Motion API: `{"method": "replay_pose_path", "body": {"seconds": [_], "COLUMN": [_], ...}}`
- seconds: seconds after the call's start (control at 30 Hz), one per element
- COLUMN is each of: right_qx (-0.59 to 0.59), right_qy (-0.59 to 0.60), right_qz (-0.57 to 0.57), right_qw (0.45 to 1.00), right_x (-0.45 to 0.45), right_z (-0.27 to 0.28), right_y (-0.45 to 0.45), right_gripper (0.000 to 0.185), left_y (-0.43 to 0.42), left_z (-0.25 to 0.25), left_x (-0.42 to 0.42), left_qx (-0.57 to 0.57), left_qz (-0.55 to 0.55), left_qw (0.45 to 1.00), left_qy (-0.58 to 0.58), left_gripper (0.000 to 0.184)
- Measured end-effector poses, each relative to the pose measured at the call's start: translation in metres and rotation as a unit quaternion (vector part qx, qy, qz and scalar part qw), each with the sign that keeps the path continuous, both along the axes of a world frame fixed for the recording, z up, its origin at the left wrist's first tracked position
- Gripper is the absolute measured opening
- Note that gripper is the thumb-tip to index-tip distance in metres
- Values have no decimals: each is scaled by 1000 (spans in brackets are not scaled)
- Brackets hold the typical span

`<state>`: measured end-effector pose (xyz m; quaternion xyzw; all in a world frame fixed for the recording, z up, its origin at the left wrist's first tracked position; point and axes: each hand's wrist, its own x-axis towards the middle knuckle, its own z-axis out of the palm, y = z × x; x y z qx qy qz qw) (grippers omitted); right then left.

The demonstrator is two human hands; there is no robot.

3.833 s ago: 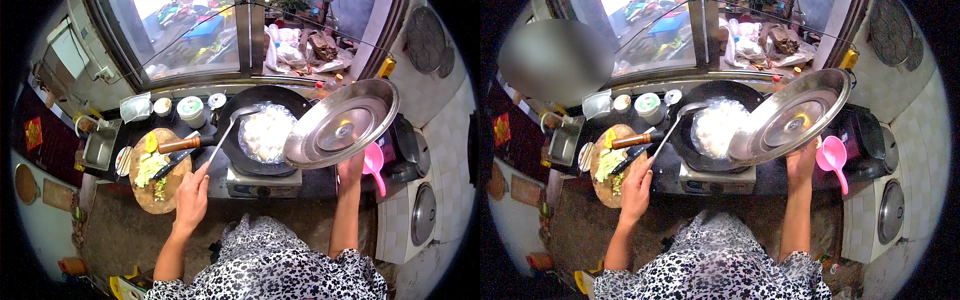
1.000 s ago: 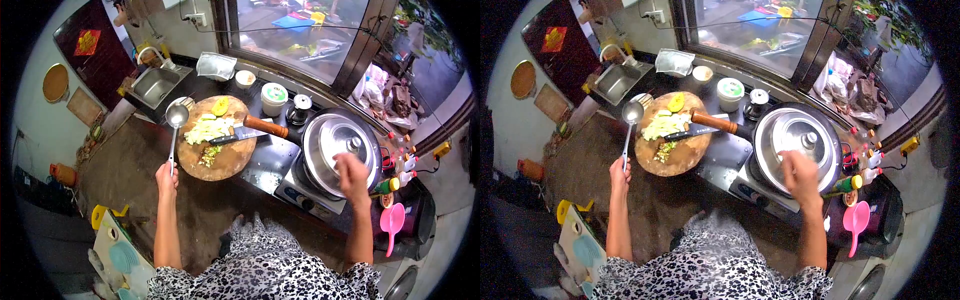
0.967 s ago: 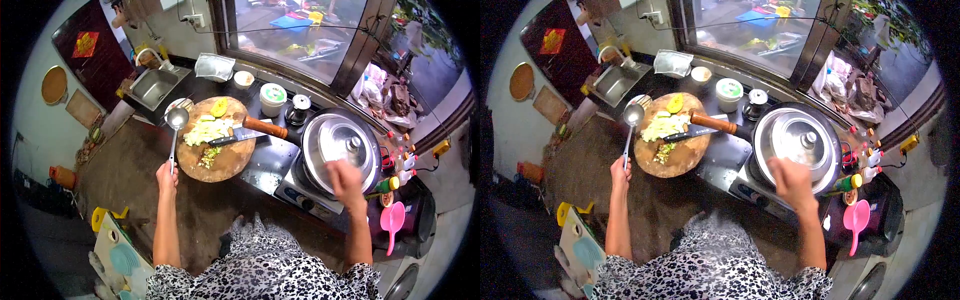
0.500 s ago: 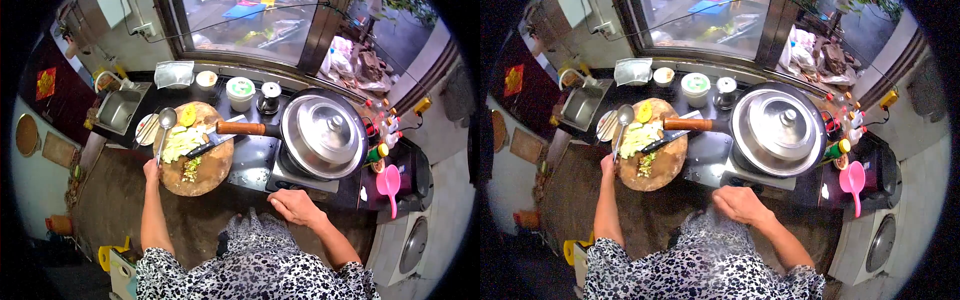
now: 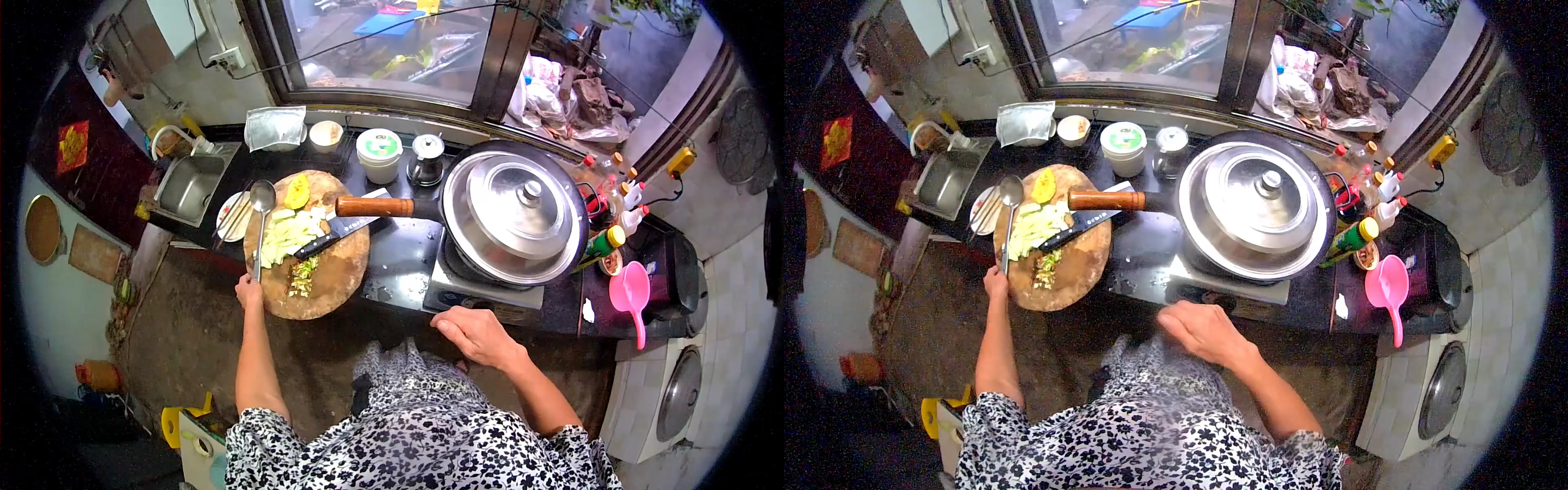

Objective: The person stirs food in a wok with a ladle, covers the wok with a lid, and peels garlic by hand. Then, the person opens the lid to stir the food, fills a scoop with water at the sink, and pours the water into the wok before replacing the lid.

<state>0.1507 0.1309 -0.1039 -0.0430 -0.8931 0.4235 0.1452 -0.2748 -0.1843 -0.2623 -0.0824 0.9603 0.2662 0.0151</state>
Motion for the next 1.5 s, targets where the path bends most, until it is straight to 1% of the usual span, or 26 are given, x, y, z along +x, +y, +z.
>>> {"method": "replay_pose_path", "body": {"seconds": [0.1, 0.2, 0.23, 0.3, 0.37, 0.47, 0.53, 0.57, 0.6, 0.63, 0.7, 0.8, 0.9, 0.93, 0.97, 1.03, 1.07, 1.17, 1.2, 1.3, 1.33, 1.37, 1.4, 1.43, 1.47, 1.5], "right_qx": [-3, -6, -2, -7, -25, -99, -183, -226, -253, -300, -389, -453, -555, -560, -563, -573, -578, -580, -580, -571, -567, -554, -559, -562, -556, -547], "right_qy": [13, 19, 23, 35, 49, 75, 44, 27, 10, -13, -56, -30, -51, -5, 42, 98, 112, 63, 41, -29, -44, -56, -52, -9, 28, 11], "right_qz": [13, 38, 45, 57, 67, 99, 159, 187, 226, 266, 341, 440, 480, 524, 561, 580, 586, 618, 629, 657, 656, 647, 621, 569, 510, 396], "right_qw": [1000, 999, 999, 998, 996, 987, 969, 956, 941, 916, 854, 775, 678, 642, 605, 571, 558, 527, 516, 491, 496, 521, 546, 601, 656, 737], "right_x": [7, 13, 16, 21, 25, 32, 40, 46, 52, 57, 69, 84, 102, 104, 105, 117, 119, 131, 136, 156, 164, 179, 189, 200, 211, 221], "right_z": [0, 9, 9, 11, 20, 42, 65, 78, 95, 108, 127, 141, 153, 152, 150, 143, 138, 121, 115, 102, 94, 80, 77, 67, 57, 44], "right_y": [7, 10, 12, 16, 20, 20, 20, 21, 23, 26, 30, 29, 22, 19, 15, 4, 5, 25, 34, 56, 62, 62, 74, 88, 102, 117], "right_gripper": [22, 18, 17, 15, 13, 15, 18, 19, 21, 22, 23, 33, 36, 36, 42, 52, 50, 44, 42, 40, 40, 40, 41, 40, 40, 38], "left_y": [0, 6, 5, 7, -1, 3, 3, 0, 6, 10, 8, 1, -4, 1, 6, 24, 20, 32, 25, 26, 19, 17, 17, 22, 32, 44], "left_z": [4, 20, 15, 11, -20, -42, -63, -80, -76, -73, -82, -102, -113, -112, -109, -87, -106, -112, -119, -110, -117, -155, -150, -140, -131, -123], "left_x": [30, 71, 85, 119, 147, 206, 239, 253, 271, 286, 303, 317, 330, 338, 348, 374, 381, 411, 415, 413, 407, 387, 379, 374, 372, 370], "left_qx": [13, 46, 34, 31, 24, 39, 67, 108, 99, 91, 130, 208, 256, 264, 283, 315, 305, 282, 288, 222, 229, 228, 222, 217, 180, 143], "left_qz": [54, 138, 134, 150, 124, 108, 110, 131, 128, 124, 131, 153, 183, 193, 193, 188, 188, 168, 133, 115, 92, 95, 63, 32, -23, -77], "left_qw": [994, 977, 967, 964, 965, 986, 990, 985, 986, 987, 982, 966, 949, 945, 939, 930, 933, 943, 945, 963, 965, 967, 969, 971, 979, 983], "left_qy": [97, 153, 213, 216, 231, 122, 56, 34, 35, 36, 33, 15, 2, -3, -11, -38, -22, -60, -79, -100, -87, -68, -85, -98, -95, -88], "left_gripper": [27, 22, 22, 21, 22, 23, 21, 20, 18, 16, 12, 10, 12, 13, 12, 12, 13, 15, 16, 18, 20, 24, 26, 27, 28, 29]}}
